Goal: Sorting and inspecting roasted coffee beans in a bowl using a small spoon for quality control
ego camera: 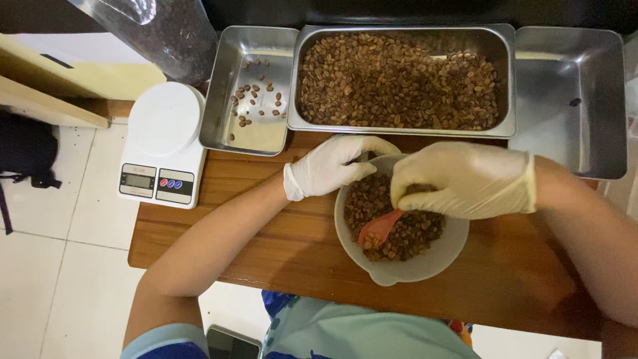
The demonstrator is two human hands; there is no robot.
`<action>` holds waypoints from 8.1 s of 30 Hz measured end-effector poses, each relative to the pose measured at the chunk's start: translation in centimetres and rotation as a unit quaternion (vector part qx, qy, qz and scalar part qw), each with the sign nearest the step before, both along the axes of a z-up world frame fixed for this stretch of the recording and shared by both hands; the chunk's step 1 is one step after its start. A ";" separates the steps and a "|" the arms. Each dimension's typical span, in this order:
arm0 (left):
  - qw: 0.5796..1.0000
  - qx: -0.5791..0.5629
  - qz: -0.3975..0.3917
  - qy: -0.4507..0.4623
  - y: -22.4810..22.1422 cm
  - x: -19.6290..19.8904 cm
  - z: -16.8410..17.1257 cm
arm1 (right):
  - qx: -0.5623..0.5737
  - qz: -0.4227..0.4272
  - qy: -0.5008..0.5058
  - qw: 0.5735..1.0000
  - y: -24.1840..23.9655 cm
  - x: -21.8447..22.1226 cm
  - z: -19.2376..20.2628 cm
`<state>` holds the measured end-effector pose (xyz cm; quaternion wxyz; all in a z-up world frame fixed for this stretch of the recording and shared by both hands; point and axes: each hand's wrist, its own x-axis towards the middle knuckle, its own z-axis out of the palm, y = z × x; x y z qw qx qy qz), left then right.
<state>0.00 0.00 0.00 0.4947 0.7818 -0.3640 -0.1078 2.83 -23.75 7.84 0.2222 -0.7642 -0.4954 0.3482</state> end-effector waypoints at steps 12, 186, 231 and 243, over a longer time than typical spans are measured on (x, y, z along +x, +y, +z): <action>0.995 -0.086 -0.025 0.054 0.5 -0.3 -1.6 | -0.067 -0.155 -0.157 0.973 6.4 3.4 7.9; 0.945 0.196 0.235 -0.119 -0.4 -5.3 1.1 | -0.139 -0.549 -0.631 0.530 -14.6 1.2 -7.5; 0.956 -0.005 0.290 -0.052 -0.9 -6.4 2.9 | 0.074 -0.370 -0.504 0.777 -2.2 -8.5 -6.8; 0.948 0.053 0.297 -0.102 -0.8 -5.9 1.9 | -0.030 -0.523 -0.392 0.756 -1.9 -7.4 -7.6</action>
